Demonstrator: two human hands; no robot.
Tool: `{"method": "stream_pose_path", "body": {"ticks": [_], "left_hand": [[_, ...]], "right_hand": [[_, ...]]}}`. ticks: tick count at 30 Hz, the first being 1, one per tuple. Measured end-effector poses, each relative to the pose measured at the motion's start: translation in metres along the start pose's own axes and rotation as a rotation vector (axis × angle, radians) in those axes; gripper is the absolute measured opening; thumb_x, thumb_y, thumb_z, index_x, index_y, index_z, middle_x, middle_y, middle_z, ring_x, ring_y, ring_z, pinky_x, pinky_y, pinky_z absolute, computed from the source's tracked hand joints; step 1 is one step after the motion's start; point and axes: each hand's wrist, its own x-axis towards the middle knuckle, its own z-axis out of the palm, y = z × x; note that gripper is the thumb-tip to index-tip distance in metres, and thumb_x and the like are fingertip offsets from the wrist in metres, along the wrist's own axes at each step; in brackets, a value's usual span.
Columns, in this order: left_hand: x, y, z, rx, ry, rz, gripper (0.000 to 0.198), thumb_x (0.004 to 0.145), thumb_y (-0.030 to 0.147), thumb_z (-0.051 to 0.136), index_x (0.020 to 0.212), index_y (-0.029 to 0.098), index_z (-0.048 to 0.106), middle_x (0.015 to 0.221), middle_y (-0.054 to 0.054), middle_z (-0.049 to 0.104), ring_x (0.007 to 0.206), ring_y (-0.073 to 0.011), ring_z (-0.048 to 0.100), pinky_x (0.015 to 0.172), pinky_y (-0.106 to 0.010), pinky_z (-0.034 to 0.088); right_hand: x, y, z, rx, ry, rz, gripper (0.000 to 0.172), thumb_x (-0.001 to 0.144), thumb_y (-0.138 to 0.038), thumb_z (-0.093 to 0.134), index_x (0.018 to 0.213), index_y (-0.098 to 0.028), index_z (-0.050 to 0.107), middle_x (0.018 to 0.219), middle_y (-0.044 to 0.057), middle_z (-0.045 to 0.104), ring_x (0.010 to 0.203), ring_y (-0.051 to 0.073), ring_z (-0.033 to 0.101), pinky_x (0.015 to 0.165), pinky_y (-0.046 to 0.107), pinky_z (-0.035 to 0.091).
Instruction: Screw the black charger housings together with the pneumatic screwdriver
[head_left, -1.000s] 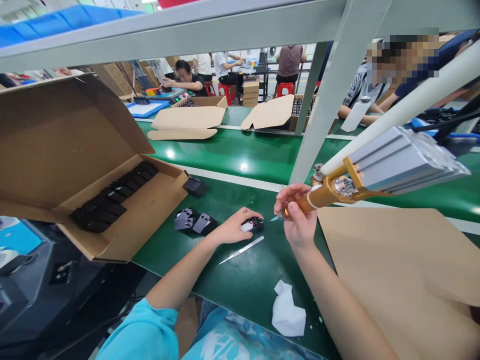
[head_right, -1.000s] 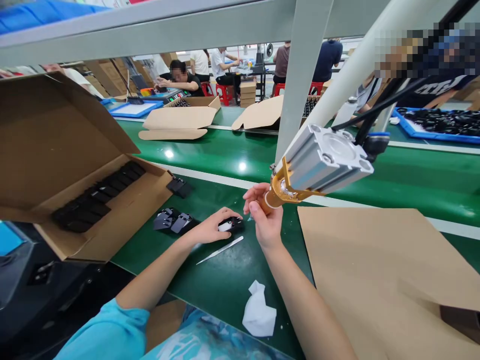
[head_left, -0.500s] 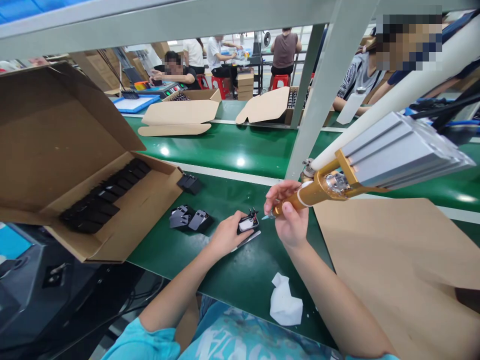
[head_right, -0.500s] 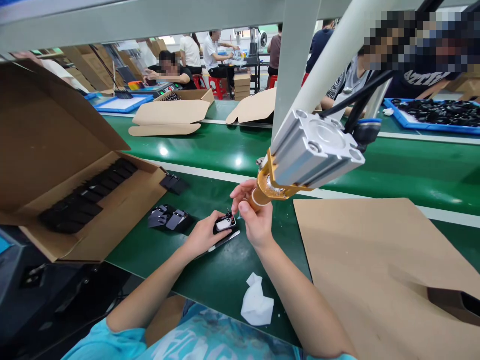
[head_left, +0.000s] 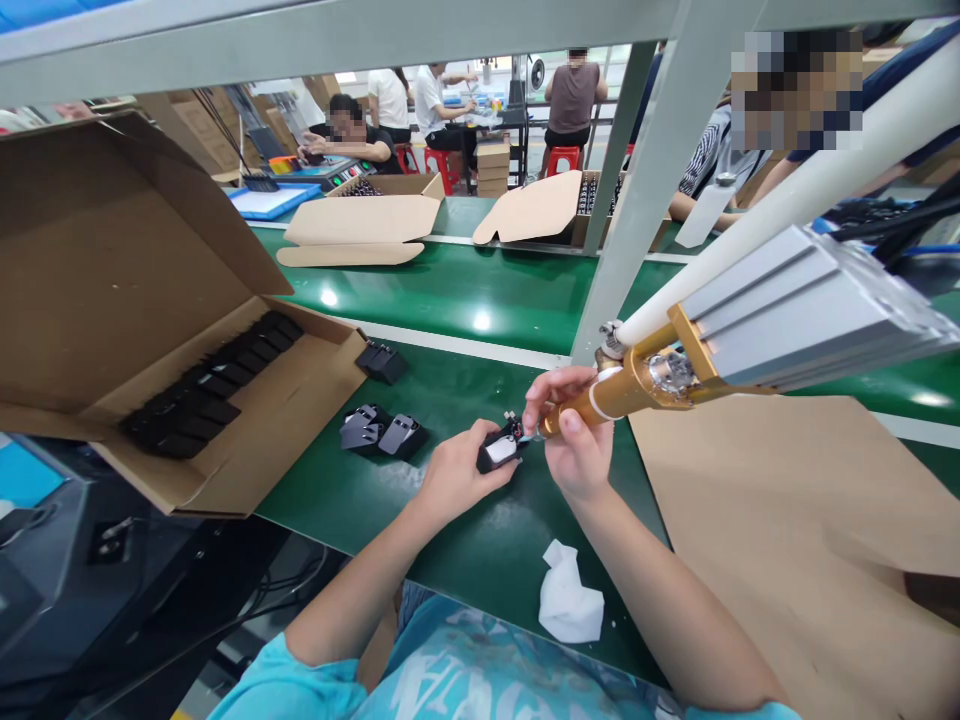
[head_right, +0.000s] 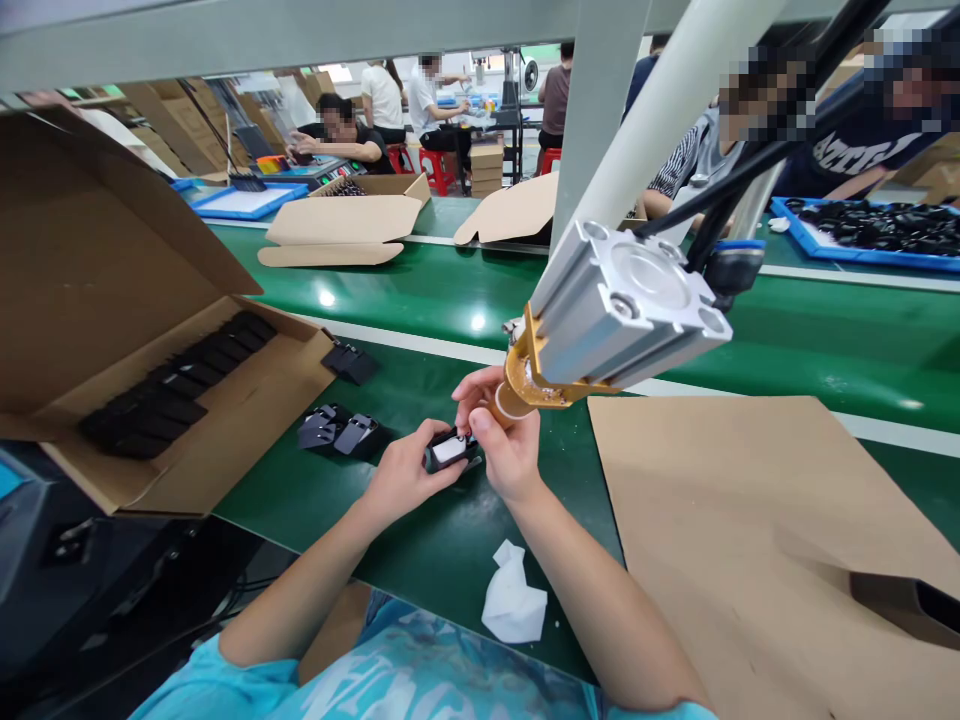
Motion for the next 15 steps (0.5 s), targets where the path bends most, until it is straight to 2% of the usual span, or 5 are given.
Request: {"method": "stream_pose_path", "body": {"ticks": [4, 11, 15], "left_hand": [[-0.0020, 0.0008, 0.0007, -0.008, 0.017, -0.005, 0.034, 0.082, 0.043, 0.065, 0.108, 0.024, 0.054, 0.095, -0.002, 0.071, 0.082, -0.0219, 0.069, 0.072, -0.030, 0.049], [-0.0034, 0.0039, 0.0037, -0.013, 0.004, -0.055, 0.035, 0.082, 0.045, 0.064, 0.107, 0.024, 0.052, 0.095, -0.002, 0.071, 0.080, -0.0224, 0.069, 0.068, -0.029, 0.048], [-0.0015, 0.0062, 0.0081, -0.008, 0.004, -0.105, 0.035, 0.081, 0.043, 0.064, 0.106, 0.024, 0.050, 0.096, -0.002, 0.071, 0.079, -0.0226, 0.070, 0.066, -0.029, 0.047]], "right_hand": [[0.0007, -0.0001, -0.0004, 0.023, -0.002, -0.018, 0.011, 0.087, -0.034, 0.059, 0.093, -0.024, 0.058, 0.089, 0.000, 0.058, 0.059, 0.009, 0.055, 0.049, 0.025, 0.045], [-0.0002, 0.0003, 0.0004, 0.037, 0.016, 0.007, 0.034, 0.084, -0.040, 0.062, 0.115, -0.027, 0.056, 0.092, 0.002, 0.060, 0.059, 0.011, 0.055, 0.048, 0.025, 0.045], [0.0005, -0.0004, 0.0015, 0.069, 0.037, 0.017, 0.030, 0.082, -0.040, 0.064, 0.108, -0.028, 0.058, 0.092, 0.001, 0.059, 0.061, 0.011, 0.056, 0.051, 0.026, 0.046]]}}
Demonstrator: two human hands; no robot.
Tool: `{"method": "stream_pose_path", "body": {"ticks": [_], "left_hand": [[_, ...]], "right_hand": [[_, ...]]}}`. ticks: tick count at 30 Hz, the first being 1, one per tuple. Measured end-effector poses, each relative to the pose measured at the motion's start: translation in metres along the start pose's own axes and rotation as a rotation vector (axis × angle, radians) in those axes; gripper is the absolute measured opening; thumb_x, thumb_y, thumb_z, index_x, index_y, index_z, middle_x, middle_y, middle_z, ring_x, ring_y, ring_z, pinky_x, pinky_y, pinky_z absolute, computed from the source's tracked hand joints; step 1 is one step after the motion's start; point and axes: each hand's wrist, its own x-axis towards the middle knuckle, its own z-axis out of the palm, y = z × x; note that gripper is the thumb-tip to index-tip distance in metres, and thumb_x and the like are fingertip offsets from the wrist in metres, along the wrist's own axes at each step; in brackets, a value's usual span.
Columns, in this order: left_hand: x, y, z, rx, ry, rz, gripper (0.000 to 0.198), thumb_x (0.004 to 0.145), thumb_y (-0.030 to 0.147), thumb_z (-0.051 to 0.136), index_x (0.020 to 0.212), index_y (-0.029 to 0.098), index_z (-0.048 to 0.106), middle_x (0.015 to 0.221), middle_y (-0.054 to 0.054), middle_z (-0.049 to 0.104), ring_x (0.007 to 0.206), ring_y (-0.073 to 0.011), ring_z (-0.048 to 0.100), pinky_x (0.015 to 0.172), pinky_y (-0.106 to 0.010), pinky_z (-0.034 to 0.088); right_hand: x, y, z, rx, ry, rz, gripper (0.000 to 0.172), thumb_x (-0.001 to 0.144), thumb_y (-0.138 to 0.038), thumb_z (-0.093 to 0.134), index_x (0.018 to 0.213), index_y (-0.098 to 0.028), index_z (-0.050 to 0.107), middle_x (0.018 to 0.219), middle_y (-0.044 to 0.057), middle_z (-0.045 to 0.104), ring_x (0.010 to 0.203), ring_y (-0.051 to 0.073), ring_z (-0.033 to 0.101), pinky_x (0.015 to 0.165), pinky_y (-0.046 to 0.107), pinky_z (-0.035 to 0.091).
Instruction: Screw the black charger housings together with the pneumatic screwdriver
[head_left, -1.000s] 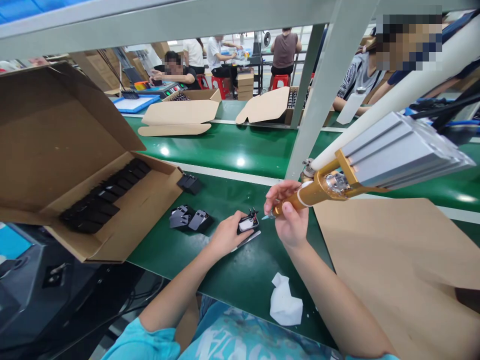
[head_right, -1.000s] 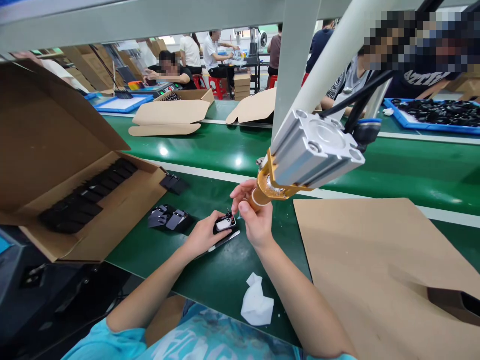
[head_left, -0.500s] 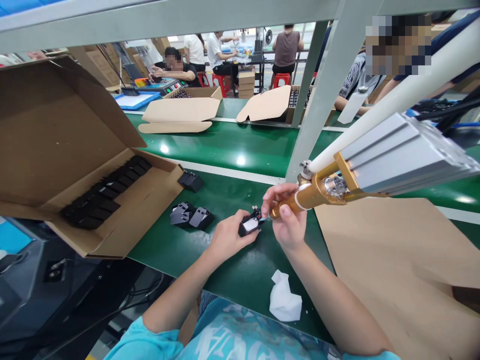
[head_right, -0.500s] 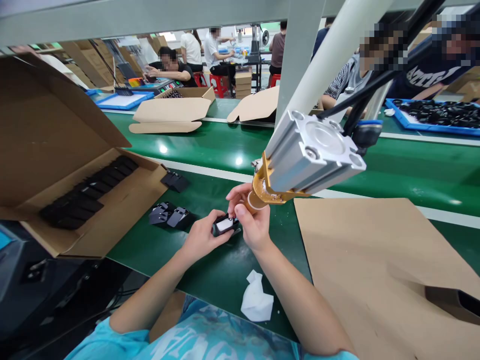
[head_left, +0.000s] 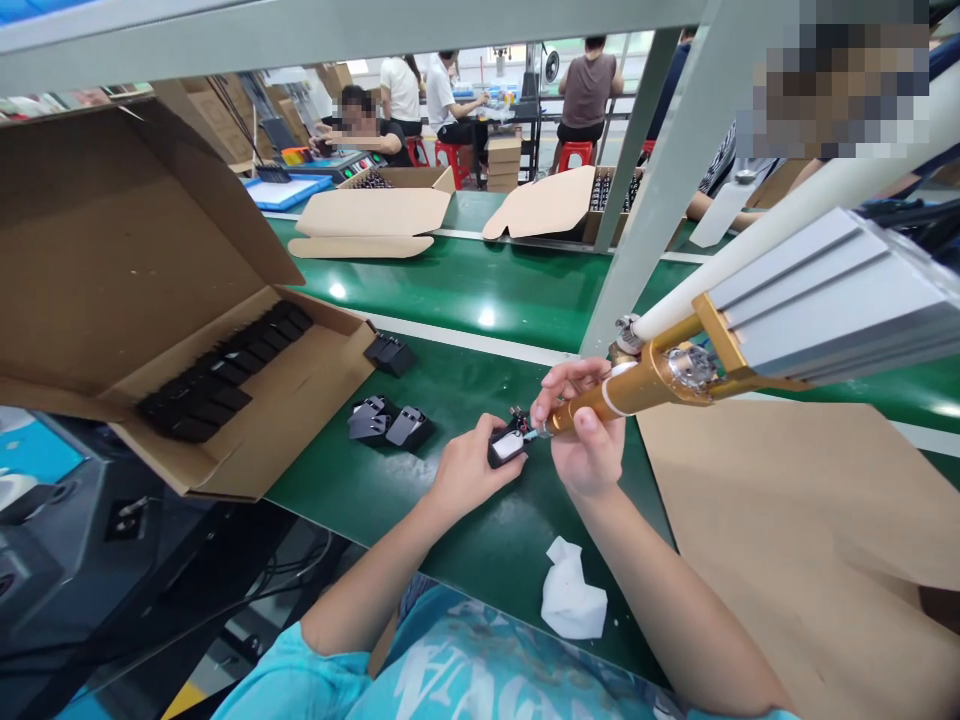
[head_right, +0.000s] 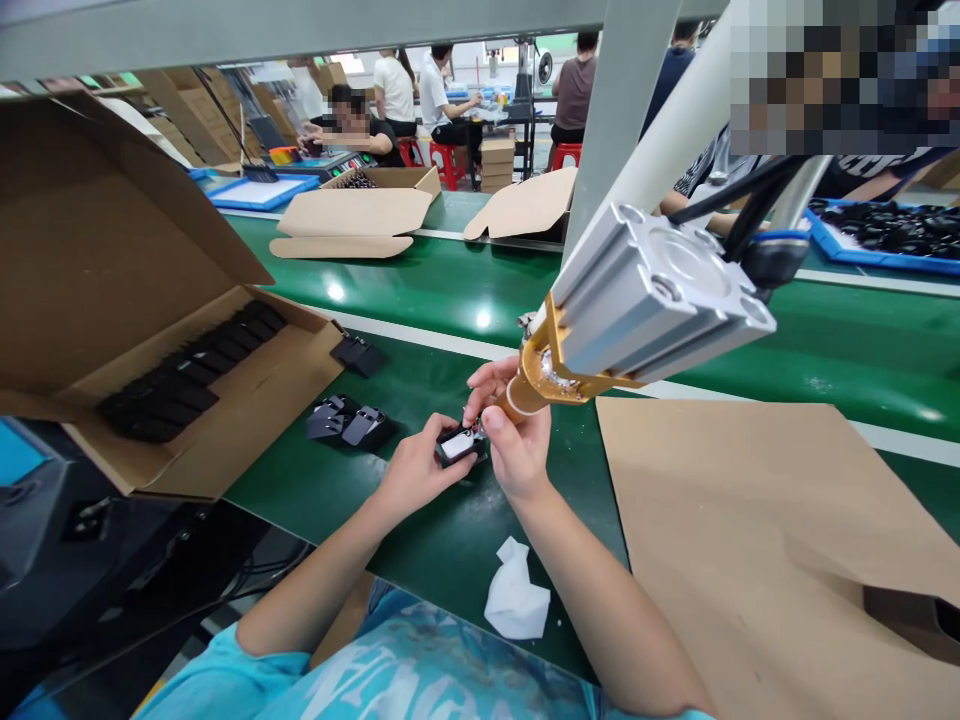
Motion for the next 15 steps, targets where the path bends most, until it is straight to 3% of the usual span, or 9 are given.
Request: {"method": "stream_pose_path", "body": {"ticks": [5, 9, 15], "left_hand": [[0.003, 0.003, 0.008, 0.061, -0.009, -0.077, 0.032, 0.081, 0.040, 0.064, 0.105, 0.023, 0.050, 0.095, -0.002, 0.072, 0.082, -0.0251, 0.071, 0.066, -0.030, 0.047], [0.003, 0.006, 0.014, 0.046, -0.014, -0.039, 0.035, 0.081, 0.041, 0.065, 0.107, 0.023, 0.050, 0.100, -0.003, 0.072, 0.088, -0.0270, 0.071, 0.069, -0.031, 0.048], [0.003, 0.015, 0.019, -0.056, 0.029, -0.006, 0.040, 0.079, 0.044, 0.067, 0.108, 0.022, 0.051, 0.095, -0.002, 0.072, 0.078, -0.0228, 0.070, 0.064, -0.029, 0.048]], "right_hand": [[0.000, 0.000, 0.002, -0.001, 0.012, 0.000, 0.025, 0.081, -0.039, 0.065, 0.102, -0.027, 0.060, 0.091, 0.001, 0.058, 0.063, 0.011, 0.056, 0.053, 0.027, 0.047], [-0.002, 0.000, 0.004, 0.026, -0.017, 0.002, 0.022, 0.082, -0.038, 0.065, 0.101, -0.027, 0.060, 0.093, 0.001, 0.058, 0.064, 0.012, 0.056, 0.056, 0.029, 0.048], [-0.006, 0.001, 0.007, 0.026, -0.027, 0.012, 0.022, 0.081, -0.039, 0.066, 0.098, -0.026, 0.058, 0.093, 0.001, 0.058, 0.064, 0.011, 0.056, 0.059, 0.030, 0.048]]}}
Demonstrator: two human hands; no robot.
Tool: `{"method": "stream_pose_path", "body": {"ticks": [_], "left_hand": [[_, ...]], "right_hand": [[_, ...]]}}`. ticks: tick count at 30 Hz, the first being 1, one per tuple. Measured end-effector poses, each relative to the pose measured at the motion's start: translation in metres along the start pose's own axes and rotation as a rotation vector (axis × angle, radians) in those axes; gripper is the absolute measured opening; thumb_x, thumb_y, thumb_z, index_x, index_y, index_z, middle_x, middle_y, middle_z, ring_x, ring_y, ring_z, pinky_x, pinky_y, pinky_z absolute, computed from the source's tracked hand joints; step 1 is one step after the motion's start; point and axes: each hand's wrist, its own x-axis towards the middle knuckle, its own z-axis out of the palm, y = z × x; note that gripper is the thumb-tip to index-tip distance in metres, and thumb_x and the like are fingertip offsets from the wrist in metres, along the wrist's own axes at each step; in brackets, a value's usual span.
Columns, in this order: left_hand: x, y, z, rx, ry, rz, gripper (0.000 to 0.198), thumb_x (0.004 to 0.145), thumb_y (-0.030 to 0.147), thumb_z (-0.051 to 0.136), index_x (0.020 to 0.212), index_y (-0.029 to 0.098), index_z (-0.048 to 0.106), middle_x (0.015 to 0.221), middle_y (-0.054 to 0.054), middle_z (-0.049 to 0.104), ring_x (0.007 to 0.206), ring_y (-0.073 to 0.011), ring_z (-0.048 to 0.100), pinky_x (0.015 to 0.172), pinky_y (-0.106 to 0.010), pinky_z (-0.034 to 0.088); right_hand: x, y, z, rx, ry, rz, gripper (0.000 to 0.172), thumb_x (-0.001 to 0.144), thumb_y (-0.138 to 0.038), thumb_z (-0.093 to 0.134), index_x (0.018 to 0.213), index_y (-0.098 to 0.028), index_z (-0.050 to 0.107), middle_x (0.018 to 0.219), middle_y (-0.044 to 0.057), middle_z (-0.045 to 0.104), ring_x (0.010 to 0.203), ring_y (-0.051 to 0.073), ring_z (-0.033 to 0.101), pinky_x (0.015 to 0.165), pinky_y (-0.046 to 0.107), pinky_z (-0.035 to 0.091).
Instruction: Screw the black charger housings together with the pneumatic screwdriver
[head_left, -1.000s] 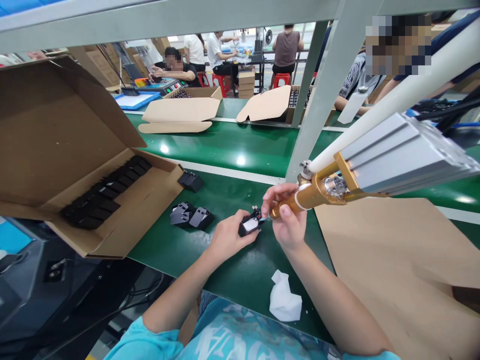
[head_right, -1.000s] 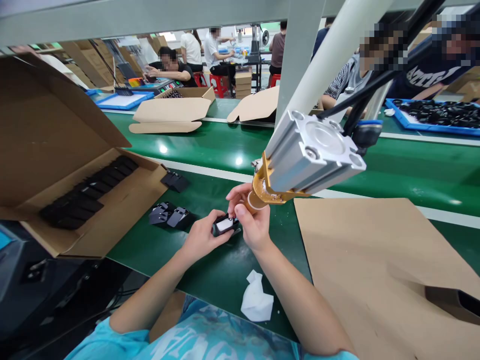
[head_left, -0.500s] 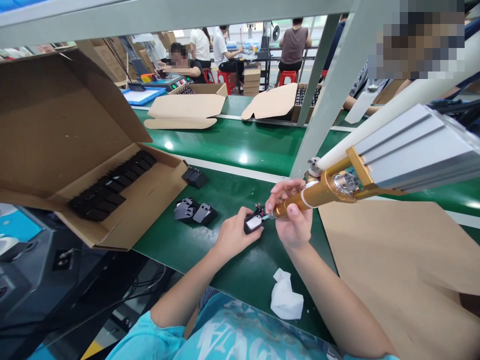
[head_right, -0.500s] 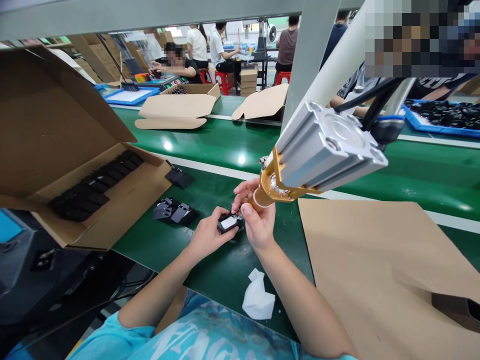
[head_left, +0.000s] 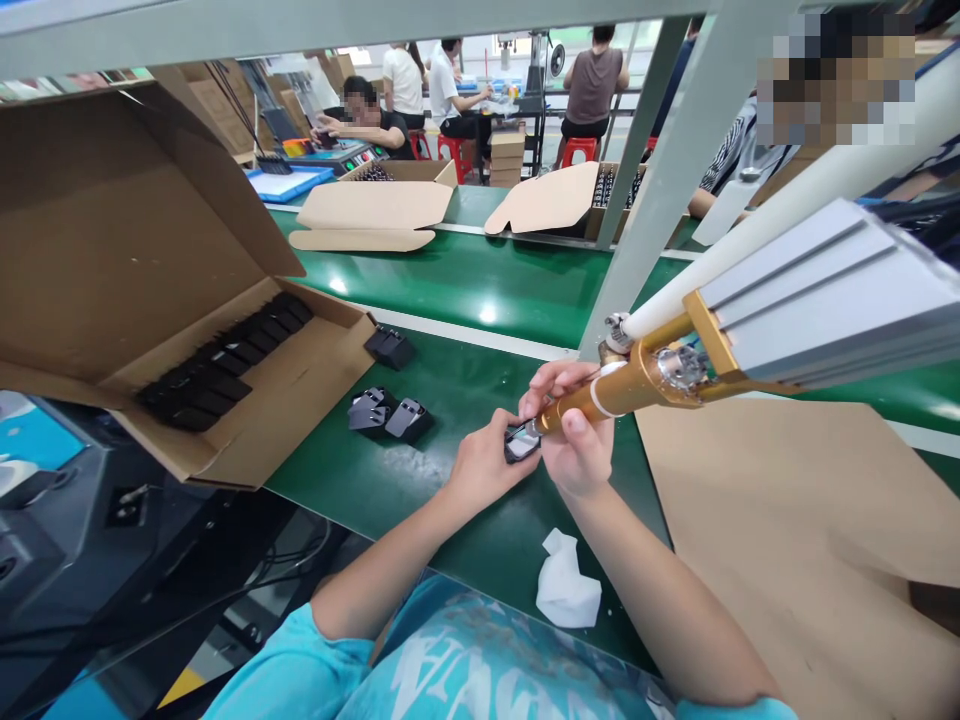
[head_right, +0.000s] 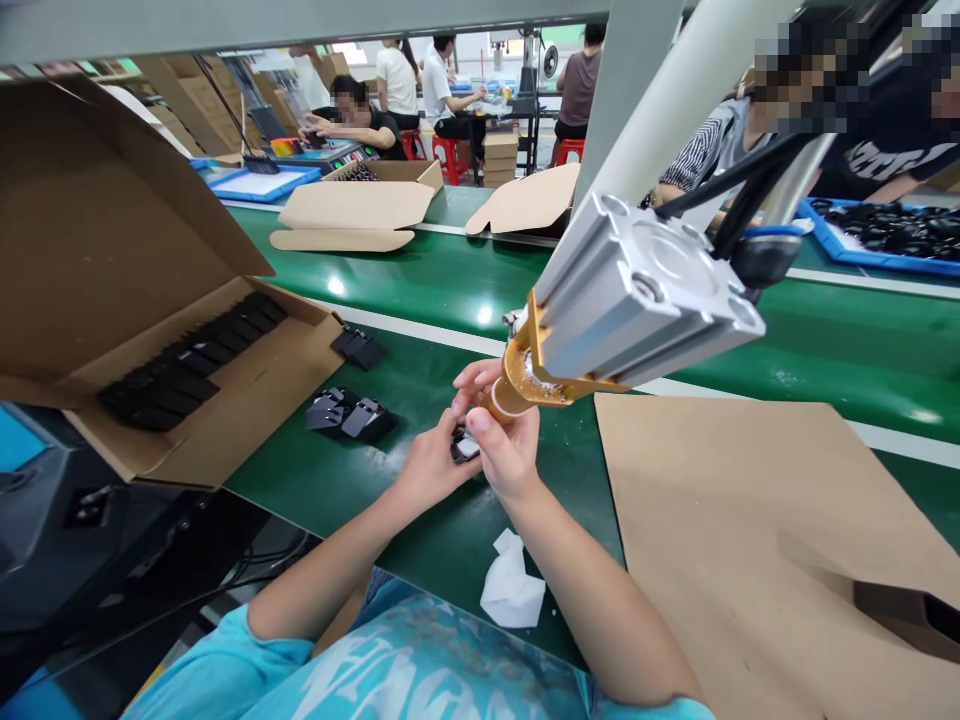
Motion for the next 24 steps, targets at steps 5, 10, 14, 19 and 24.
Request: {"method": "stream_pose_path", "body": {"ticks": [5, 10, 14, 19, 24], "left_hand": [[0.000, 0.000, 0.005, -0.089, 0.084, 0.070, 0.039, 0.077, 0.040, 0.070, 0.106, 0.022, 0.051, 0.099, -0.003, 0.071, 0.083, -0.0209, 0.071, 0.068, -0.027, 0.050], [0.001, -0.003, 0.007, -0.112, 0.102, 0.104, 0.038, 0.078, 0.038, 0.069, 0.107, 0.022, 0.051, 0.102, -0.003, 0.071, 0.087, -0.0204, 0.071, 0.072, -0.027, 0.051], [0.002, -0.001, 0.004, -0.047, 0.052, 0.059, 0.037, 0.079, 0.042, 0.068, 0.106, 0.023, 0.051, 0.100, -0.003, 0.072, 0.087, -0.0225, 0.071, 0.071, -0.029, 0.051], [0.007, -0.002, -0.003, 0.130, -0.009, 0.015, 0.035, 0.082, 0.048, 0.064, 0.105, 0.025, 0.051, 0.095, -0.001, 0.071, 0.085, -0.0250, 0.070, 0.066, -0.030, 0.048], [0.021, -0.020, -0.020, 0.184, -0.023, 0.033, 0.028, 0.081, 0.036, 0.069, 0.100, 0.024, 0.052, 0.098, -0.002, 0.068, 0.092, -0.0243, 0.066, 0.074, -0.031, 0.047]], "right_hand": [[-0.001, -0.002, 0.002, -0.037, -0.005, -0.002, 0.018, 0.083, -0.040, 0.063, 0.087, -0.024, 0.057, 0.091, 0.001, 0.055, 0.061, 0.011, 0.056, 0.058, 0.030, 0.049], [-0.001, -0.002, 0.002, -0.020, -0.001, -0.006, 0.019, 0.083, -0.039, 0.063, 0.094, -0.025, 0.061, 0.091, 0.001, 0.057, 0.061, 0.011, 0.056, 0.057, 0.029, 0.047], [0.001, -0.001, 0.001, 0.035, -0.012, 0.013, 0.028, 0.081, -0.039, 0.065, 0.105, -0.025, 0.062, 0.092, 0.001, 0.059, 0.065, 0.011, 0.057, 0.058, 0.029, 0.047], [0.004, 0.000, -0.004, -0.009, 0.016, -0.009, 0.030, 0.079, -0.041, 0.066, 0.106, -0.027, 0.061, 0.090, 0.001, 0.060, 0.063, 0.012, 0.056, 0.057, 0.030, 0.047], [0.010, 0.003, -0.011, -0.031, 0.063, -0.042, 0.033, 0.078, -0.041, 0.067, 0.107, -0.027, 0.060, 0.089, 0.000, 0.061, 0.060, 0.011, 0.056, 0.055, 0.029, 0.046]]}}
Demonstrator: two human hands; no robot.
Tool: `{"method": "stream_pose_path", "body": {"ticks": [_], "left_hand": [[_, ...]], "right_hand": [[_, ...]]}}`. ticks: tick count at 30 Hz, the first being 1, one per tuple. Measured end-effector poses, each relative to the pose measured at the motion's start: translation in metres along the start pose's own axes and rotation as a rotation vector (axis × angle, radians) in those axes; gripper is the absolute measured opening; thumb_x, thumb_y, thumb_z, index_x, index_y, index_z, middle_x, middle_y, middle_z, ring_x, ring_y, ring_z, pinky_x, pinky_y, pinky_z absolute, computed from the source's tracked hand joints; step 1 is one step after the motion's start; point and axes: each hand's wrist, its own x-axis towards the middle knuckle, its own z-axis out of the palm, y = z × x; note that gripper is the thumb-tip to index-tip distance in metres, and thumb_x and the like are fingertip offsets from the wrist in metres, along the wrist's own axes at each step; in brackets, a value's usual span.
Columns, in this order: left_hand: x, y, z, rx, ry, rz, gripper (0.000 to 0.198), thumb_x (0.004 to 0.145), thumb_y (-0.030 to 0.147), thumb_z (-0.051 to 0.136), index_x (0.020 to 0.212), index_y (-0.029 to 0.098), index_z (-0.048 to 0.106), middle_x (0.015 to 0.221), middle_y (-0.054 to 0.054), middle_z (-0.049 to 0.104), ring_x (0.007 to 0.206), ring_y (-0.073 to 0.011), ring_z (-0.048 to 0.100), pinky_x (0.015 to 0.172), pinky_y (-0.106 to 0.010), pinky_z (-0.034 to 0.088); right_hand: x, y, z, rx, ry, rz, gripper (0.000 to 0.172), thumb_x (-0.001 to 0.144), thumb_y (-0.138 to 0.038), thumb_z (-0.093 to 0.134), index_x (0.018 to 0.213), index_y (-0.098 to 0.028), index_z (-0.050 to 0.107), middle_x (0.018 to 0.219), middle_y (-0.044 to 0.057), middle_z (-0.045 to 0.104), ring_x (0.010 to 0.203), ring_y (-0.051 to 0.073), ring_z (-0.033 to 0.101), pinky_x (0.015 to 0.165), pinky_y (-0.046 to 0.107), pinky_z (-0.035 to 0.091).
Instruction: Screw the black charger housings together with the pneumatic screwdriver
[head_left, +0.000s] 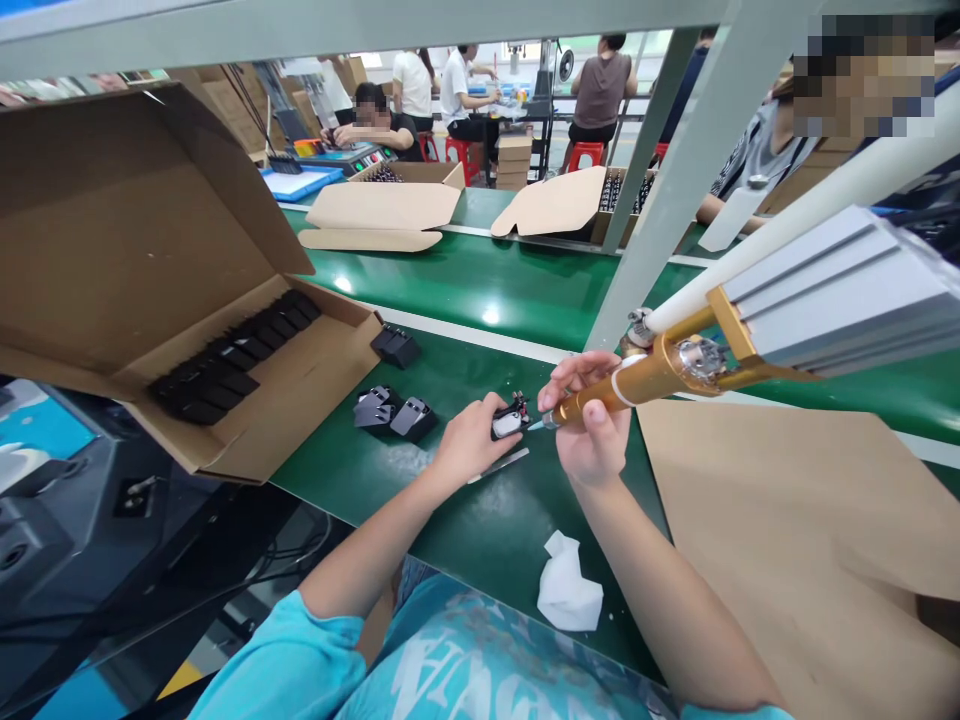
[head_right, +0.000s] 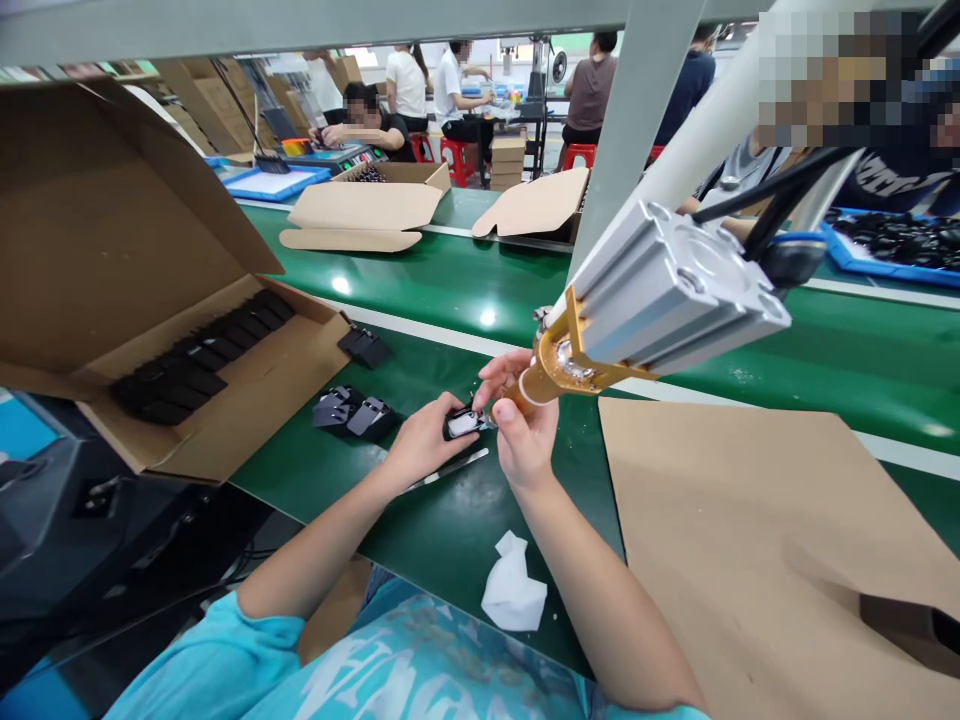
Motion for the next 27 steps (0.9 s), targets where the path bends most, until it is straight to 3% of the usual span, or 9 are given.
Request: {"method": "stream_pose_path", "body": {"ticks": [4, 9, 12, 15, 18, 22, 27], "left_hand": [[0.009, -0.023, -0.005, -0.112, -0.097, -0.026, 0.036, 0.077, 0.037, 0.073, 0.104, 0.022, 0.054, 0.101, -0.004, 0.068, 0.095, -0.0246, 0.065, 0.081, -0.035, 0.050], [0.029, -0.039, 0.003, -0.444, -0.171, -0.006, 0.061, 0.080, 0.045, 0.070, 0.132, 0.022, 0.048, 0.133, -0.012, 0.060, 0.126, -0.0261, 0.055, 0.106, -0.042, 0.042], [0.041, -0.040, 0.012, -0.672, -0.231, 0.131, 0.049, 0.086, 0.036, 0.062, 0.132, 0.023, 0.050, 0.139, -0.011, 0.058, 0.130, -0.0218, 0.053, 0.108, -0.040, 0.041], [0.045, -0.036, 0.020, -0.774, -0.234, 0.185, 0.032, 0.090, 0.032, 0.055, 0.119, 0.019, 0.056, 0.125, -0.011, 0.067, 0.112, -0.0189, 0.065, 0.094, -0.034, 0.051], [0.041, -0.032, 0.020, -0.700, -0.133, 0.179, 0.021, 0.088, 0.025, 0.053, 0.108, 0.018, 0.057, 0.105, -0.007, 0.073, 0.094, -0.0161, 0.068, 0.087, -0.032, 0.053], [0.034, -0.026, 0.008, -0.409, -0.029, 0.232, 0.022, 0.080, 0.013, 0.052, 0.099, 0.019, 0.062, 0.096, -0.003, 0.070, 0.091, -0.0161, 0.065, 0.088, -0.032, 0.051], [0.019, -0.021, -0.011, -0.128, -0.052, 0.366, 0.042, 0.091, 0.017, 0.046, 0.133, 0.019, 0.051, 0.125, -0.008, 0.063, 0.113, -0.0221, 0.054, 0.103, -0.041, 0.045]], "right_hand": [[0.004, 0.002, -0.005, -0.013, 0.021, -0.021, 0.032, 0.077, -0.040, 0.066, 0.106, -0.026, 0.061, 0.088, 0.000, 0.062, 0.059, 0.011, 0.056, 0.053, 0.028, 0.045], [0.005, 0.001, -0.007, -0.027, 0.027, -0.014, 0.031, 0.078, -0.041, 0.065, 0.106, -0.027, 0.060, 0.088, 0.000, 0.061, 0.059, 0.011, 0.056, 0.054, 0.028, 0.045], [0.005, 0.000, -0.006, -0.031, 0.023, 0.007, 0.031, 0.078, -0.041, 0.065, 0.106, -0.028, 0.060, 0.089, 0.000, 0.061, 0.060, 0.011, 0.056, 0.054, 0.029, 0.045], [0.004, -0.001, -0.005, -0.051, 0.029, 0.017, 0.033, 0.077, -0.044, 0.066, 0.104, -0.027, 0.059, 0.087, 0.000, 0.061, 0.058, 0.012, 0.056, 0.053, 0.029, 0.044], [0.004, -0.001, -0.004, -0.057, 0.033, 0.023, 0.035, 0.076, -0.046, 0.067, 0.103, -0.027, 0.057, 0.086, 0.000, 0.061, 0.057, 0.012, 0.056, 0.050, 0.028, 0.042], [0.004, 0.000, -0.006, -0.033, 0.017, 0.021, 0.033, 0.078, -0.044, 0.066, 0.105, -0.027, 0.058, 0.088, 0.000, 0.061, 0.058, 0.012, 0.056, 0.049, 0.027, 0.041], [0.003, -0.001, -0.007, -0.008, 0.003, 0.019, 0.031, 0.079, -0.041, 0.066, 0.105, -0.026, 0.060, 0.089, 0.000, 0.061, 0.060, 0.011, 0.056, 0.051, 0.027, 0.041]]}}
